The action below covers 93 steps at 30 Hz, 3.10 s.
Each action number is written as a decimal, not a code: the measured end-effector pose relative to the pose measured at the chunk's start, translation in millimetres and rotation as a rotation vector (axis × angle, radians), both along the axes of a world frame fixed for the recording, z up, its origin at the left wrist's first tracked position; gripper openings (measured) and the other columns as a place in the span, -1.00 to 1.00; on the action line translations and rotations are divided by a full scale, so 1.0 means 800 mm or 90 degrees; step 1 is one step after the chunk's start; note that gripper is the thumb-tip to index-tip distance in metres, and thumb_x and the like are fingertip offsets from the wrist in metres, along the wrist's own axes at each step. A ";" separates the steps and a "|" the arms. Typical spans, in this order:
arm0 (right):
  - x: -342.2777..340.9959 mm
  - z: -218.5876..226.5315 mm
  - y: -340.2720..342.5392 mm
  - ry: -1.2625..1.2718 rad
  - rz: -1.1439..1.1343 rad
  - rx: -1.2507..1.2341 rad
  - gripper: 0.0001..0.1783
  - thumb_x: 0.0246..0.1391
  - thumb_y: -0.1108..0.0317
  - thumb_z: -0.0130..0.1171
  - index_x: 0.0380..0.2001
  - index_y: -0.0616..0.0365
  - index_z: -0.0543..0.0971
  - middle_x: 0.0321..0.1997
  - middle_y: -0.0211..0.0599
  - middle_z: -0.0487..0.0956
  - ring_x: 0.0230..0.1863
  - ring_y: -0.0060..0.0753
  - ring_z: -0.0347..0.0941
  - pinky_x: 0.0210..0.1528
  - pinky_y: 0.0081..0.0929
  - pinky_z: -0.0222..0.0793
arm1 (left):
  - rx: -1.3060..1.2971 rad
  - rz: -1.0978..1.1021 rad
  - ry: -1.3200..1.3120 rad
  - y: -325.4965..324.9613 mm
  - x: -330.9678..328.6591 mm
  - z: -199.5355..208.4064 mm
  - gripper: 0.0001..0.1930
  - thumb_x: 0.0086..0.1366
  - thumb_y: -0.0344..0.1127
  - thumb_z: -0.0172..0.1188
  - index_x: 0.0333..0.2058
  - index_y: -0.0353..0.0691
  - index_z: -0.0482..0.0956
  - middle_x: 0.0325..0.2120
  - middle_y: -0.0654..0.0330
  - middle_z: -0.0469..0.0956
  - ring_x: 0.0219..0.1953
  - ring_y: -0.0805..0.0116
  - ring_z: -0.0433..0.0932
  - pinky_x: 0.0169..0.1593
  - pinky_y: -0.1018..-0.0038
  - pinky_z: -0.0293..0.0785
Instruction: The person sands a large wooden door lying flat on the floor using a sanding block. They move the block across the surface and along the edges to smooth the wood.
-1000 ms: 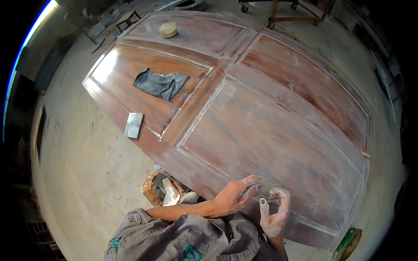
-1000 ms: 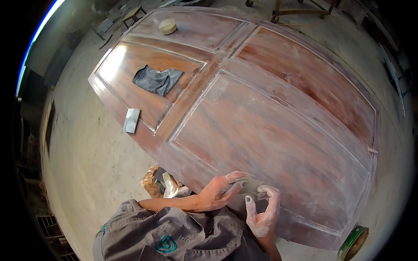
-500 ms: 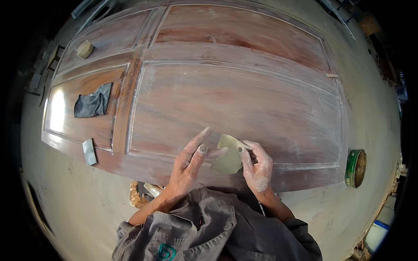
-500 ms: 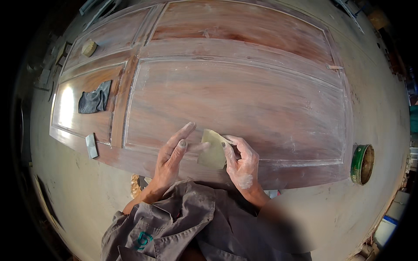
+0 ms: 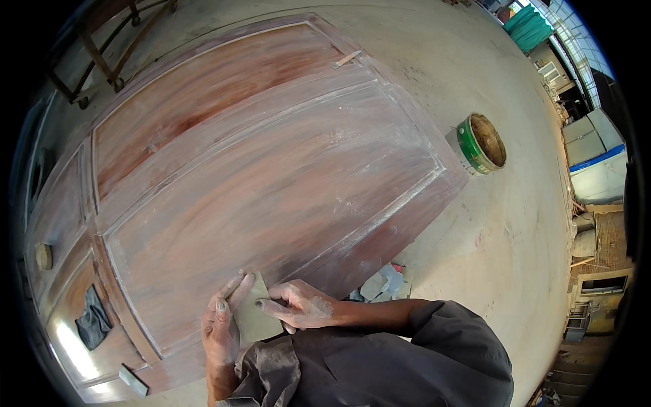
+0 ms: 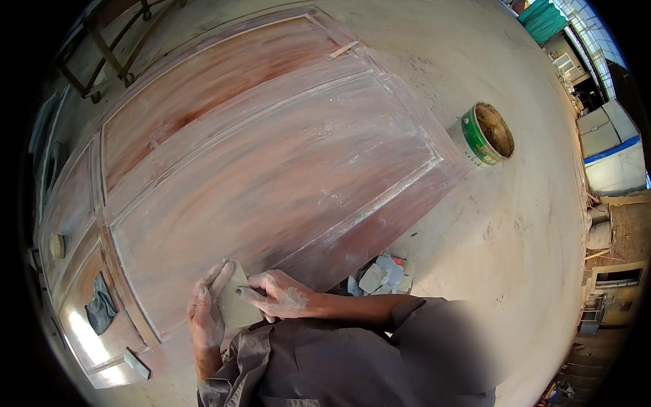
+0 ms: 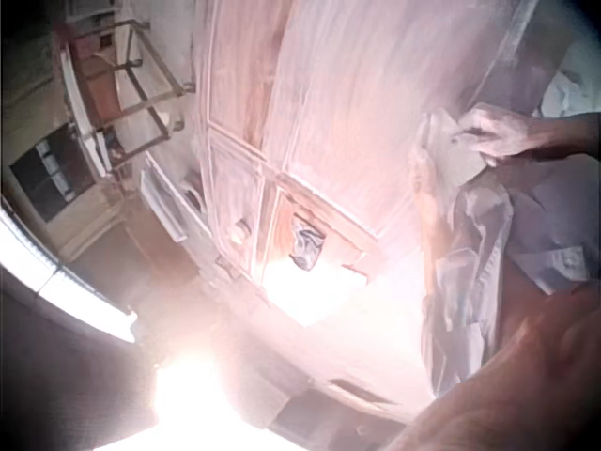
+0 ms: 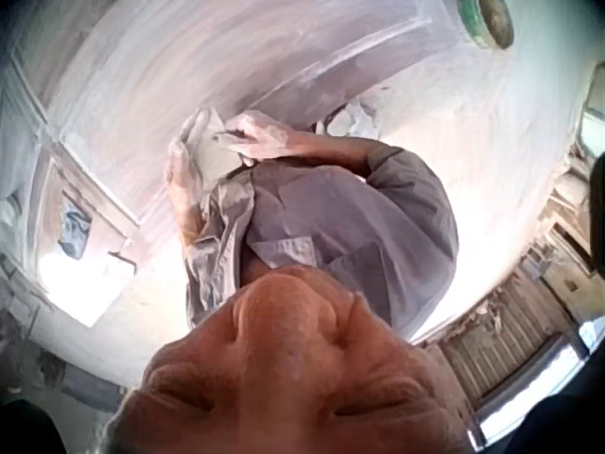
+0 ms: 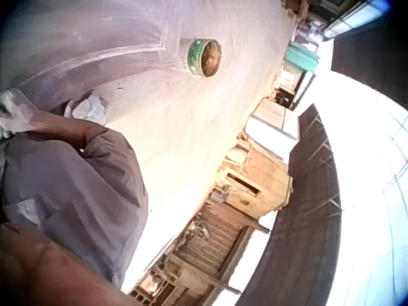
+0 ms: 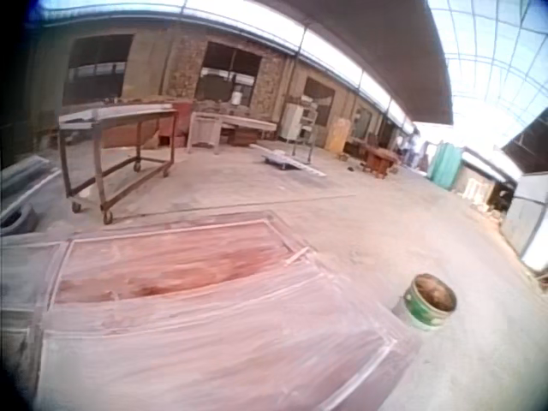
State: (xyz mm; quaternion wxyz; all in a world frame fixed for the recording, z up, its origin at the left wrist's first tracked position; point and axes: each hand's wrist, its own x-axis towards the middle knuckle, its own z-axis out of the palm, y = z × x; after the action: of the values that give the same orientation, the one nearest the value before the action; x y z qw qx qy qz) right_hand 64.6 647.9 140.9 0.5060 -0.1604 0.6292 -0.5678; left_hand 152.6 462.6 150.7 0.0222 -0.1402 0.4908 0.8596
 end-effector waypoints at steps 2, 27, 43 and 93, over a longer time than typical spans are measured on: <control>-0.001 -0.008 0.006 -0.144 -0.025 -0.041 -0.56 0.44 0.05 -0.01 -0.35 0.21 0.54 -0.68 -0.48 0.43 -0.66 -0.66 0.36 -0.64 -0.57 0.21 | -0.071 -0.085 0.009 0.007 -0.006 0.009 -0.20 0.44 0.03 0.14 0.35 -0.52 0.12 0.31 -0.25 0.33 0.42 0.04 0.21 0.44 0.19 0.09; -0.008 0.022 0.012 -0.114 -0.007 0.042 -0.61 0.47 0.14 -0.07 -0.35 0.22 0.50 -0.59 -0.41 0.50 -0.69 -0.70 0.29 -0.65 -0.60 0.19 | -0.674 -0.319 0.109 0.009 0.003 0.009 0.20 0.08 0.04 0.51 0.47 -0.32 -0.10 0.42 -0.10 0.13 0.51 -0.15 -0.06 0.49 0.00 -0.03; -0.220 -0.047 0.294 0.833 -0.339 0.397 -0.60 0.48 0.23 -0.07 0.20 0.25 0.46 0.16 -0.09 0.54 0.18 -0.19 0.46 0.23 -0.38 0.34 | -1.042 0.172 -0.204 -0.129 0.208 -0.024 -0.32 0.34 -0.40 -0.04 0.44 -0.29 0.12 0.44 -0.09 0.12 0.53 -0.12 -0.10 0.50 -0.03 -0.17; -0.223 -0.136 0.461 1.118 -0.348 0.816 -0.37 0.48 0.06 -0.22 0.46 0.16 0.18 0.55 -0.05 0.13 0.57 0.07 -0.06 0.55 0.05 -0.20 | -1.139 0.124 -0.167 -0.380 -0.020 -0.124 -0.37 0.37 -0.25 0.11 0.38 -0.24 0.24 0.34 -0.25 0.23 0.43 -0.22 0.09 0.47 0.05 0.02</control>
State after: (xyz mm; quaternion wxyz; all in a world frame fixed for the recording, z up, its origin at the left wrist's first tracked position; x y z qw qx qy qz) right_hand -113.9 1016.9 32.0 -0.2655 -0.0716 0.9582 0.0792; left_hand 136.6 158.9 51.3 -0.1119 -0.2425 0.9545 0.1326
